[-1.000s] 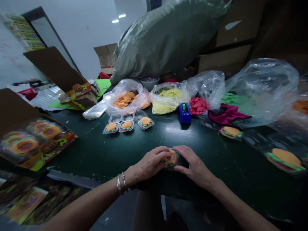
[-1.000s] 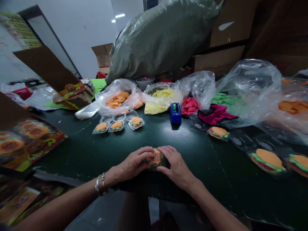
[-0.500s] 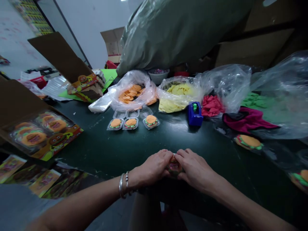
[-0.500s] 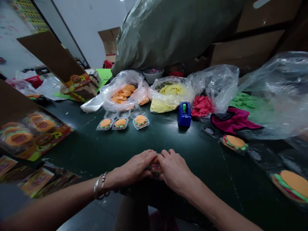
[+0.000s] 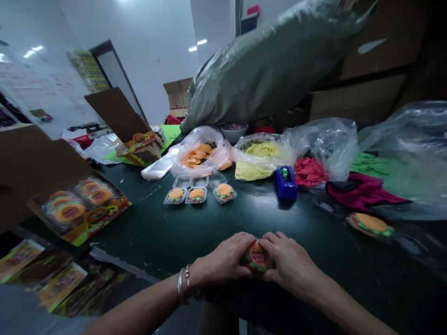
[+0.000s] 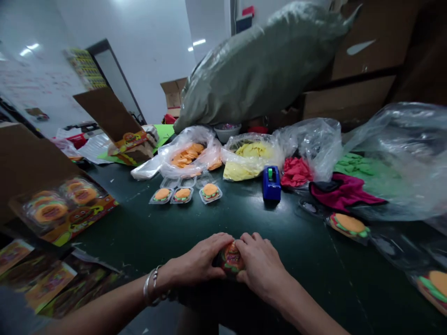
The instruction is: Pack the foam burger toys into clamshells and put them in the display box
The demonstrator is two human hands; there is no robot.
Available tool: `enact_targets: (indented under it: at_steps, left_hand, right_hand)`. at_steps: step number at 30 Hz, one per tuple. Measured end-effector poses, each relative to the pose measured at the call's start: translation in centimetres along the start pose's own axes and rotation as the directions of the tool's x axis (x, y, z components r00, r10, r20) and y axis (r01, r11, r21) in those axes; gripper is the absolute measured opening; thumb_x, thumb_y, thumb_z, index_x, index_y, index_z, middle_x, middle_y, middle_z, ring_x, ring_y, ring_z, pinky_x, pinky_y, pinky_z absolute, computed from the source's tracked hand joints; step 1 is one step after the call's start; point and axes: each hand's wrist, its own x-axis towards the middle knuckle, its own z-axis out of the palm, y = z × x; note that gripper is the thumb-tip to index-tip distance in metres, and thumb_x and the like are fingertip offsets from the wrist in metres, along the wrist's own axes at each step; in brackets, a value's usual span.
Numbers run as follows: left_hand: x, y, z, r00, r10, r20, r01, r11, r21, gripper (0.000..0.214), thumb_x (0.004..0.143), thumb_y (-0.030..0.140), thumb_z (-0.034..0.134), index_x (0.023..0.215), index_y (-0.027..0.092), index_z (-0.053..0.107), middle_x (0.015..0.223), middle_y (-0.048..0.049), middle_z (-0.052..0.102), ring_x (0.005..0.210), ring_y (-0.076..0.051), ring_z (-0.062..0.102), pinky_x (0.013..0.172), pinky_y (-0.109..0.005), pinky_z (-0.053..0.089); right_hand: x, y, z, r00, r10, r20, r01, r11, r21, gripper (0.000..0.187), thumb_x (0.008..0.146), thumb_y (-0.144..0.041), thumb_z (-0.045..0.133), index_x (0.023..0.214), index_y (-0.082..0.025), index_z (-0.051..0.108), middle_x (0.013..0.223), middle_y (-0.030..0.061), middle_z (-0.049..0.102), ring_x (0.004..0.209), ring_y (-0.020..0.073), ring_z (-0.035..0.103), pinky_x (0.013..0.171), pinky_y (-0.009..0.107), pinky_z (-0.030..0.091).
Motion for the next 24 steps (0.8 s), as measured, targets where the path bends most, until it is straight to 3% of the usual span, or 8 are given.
enact_targets:
  at_steps: [2,4,7,10,12,14,17,24]
  left_hand:
    - [-0.3,-0.8,0.4,0.99,-0.096,-0.106,0.078,0.984,-0.16,0.076,0.066,0.022,0.077,0.134,0.019,0.044,0.137,-0.0129,0.048,0.124,-0.028,0.047,0.105,-0.044,0.039]
    - [0.2,-1.7,0.7,0.945,-0.291,-0.15,0.218,0.901,-0.374,0.065,0.073,0.025,0.068,0.133,0.016,0.045,0.132,-0.0144,0.052,0.114,-0.026,0.054,0.097,-0.043,0.046]
    - [2.0,-2.7,0.8,0.889,-0.458,-0.019,0.374,0.748,-0.548,0.03,0.081,0.026,0.055,0.106,0.01,0.06,0.091,-0.0082,0.066,0.075,-0.018,0.064,0.069,-0.035,0.054]
    - [3.9,-3.1,0.0,0.876,-0.463,0.137,0.454,0.695,-0.557,0.017,0.079,0.027,0.059,0.081,0.01,0.062,0.062,0.0005,0.059,0.053,-0.012,0.058,0.057,-0.027,0.051]
    - [4.6,-3.3,-0.6,0.859,-0.455,0.234,0.502,0.664,-0.554,0.018,0.077,0.029,0.063,0.077,0.011,0.061,0.058,0.001,0.06,0.051,-0.011,0.058,0.055,-0.026,0.051]
    - [4.9,-3.6,-0.9,0.839,-0.449,0.307,0.542,0.638,-0.548,0.021,0.077,0.033,0.065,0.076,0.012,0.059,0.057,0.0001,0.062,0.052,-0.012,0.061,0.055,-0.027,0.051]
    - [5.0,-4.1,-0.9,0.819,-0.454,0.352,0.573,0.609,-0.549,0.02,0.08,0.033,0.063,0.078,0.015,0.055,0.056,0.0012,0.062,0.052,-0.012,0.062,0.055,-0.025,0.051]
    - [5.6,-4.3,-0.7,0.785,-0.441,0.435,0.62,0.564,-0.546,0.014,0.087,0.02,0.054,0.074,0.014,0.053,0.055,0.0036,0.059,0.049,-0.01,0.061,0.055,-0.024,0.051]
  right_hand:
    - [-0.1,-0.2,-0.1,1.0,0.003,-0.003,-0.003,1.0,-0.006,0.039,0.065,-0.018,0.077,0.102,-0.021,0.065,0.105,0.007,0.064,0.096,0.0307,0.057,0.078,0.045,0.049]
    - [-0.3,-0.3,0.0,1.0,0.003,-0.013,-0.003,1.0,-0.003,0.04,0.065,-0.017,0.078,0.102,-0.02,0.064,0.107,0.0073,0.063,0.097,0.0309,0.056,0.079,0.045,0.049]
    - [-0.6,0.0,0.5,1.0,0.003,-0.024,-0.002,1.0,0.028,0.041,0.066,-0.017,0.078,0.104,-0.02,0.063,0.108,0.0073,0.063,0.098,0.0309,0.056,0.079,0.045,0.05]
    - [-0.8,0.4,0.9,0.999,0.011,-0.035,-0.008,0.996,0.091,0.046,0.066,-0.014,0.077,0.109,-0.02,0.061,0.122,0.0107,0.059,0.111,0.0327,0.053,0.086,0.046,0.049]
    - [-0.8,0.6,0.9,0.999,0.003,-0.041,0.003,0.99,0.14,0.048,0.065,-0.012,0.076,0.11,-0.02,0.06,0.127,0.0122,0.057,0.117,0.0323,0.051,0.09,0.045,0.048]
    - [-0.7,0.5,0.7,1.0,-0.008,-0.023,0.011,0.987,0.162,0.044,0.065,-0.012,0.075,0.105,-0.019,0.06,0.119,0.0108,0.061,0.11,0.0308,0.056,0.087,0.043,0.049]
    - [-0.3,0.3,0.2,1.0,-0.005,0.022,0.002,0.992,0.126,0.037,0.063,-0.011,0.074,0.096,-0.02,0.06,0.1,0.0075,0.066,0.093,0.0296,0.062,0.076,0.042,0.051]
    - [0.6,1.1,1.1,0.999,-0.022,0.038,0.016,0.989,0.15,0.037,0.057,-0.01,0.075,0.09,-0.022,0.061,0.099,0.0075,0.067,0.092,0.0301,0.063,0.076,0.042,0.05]
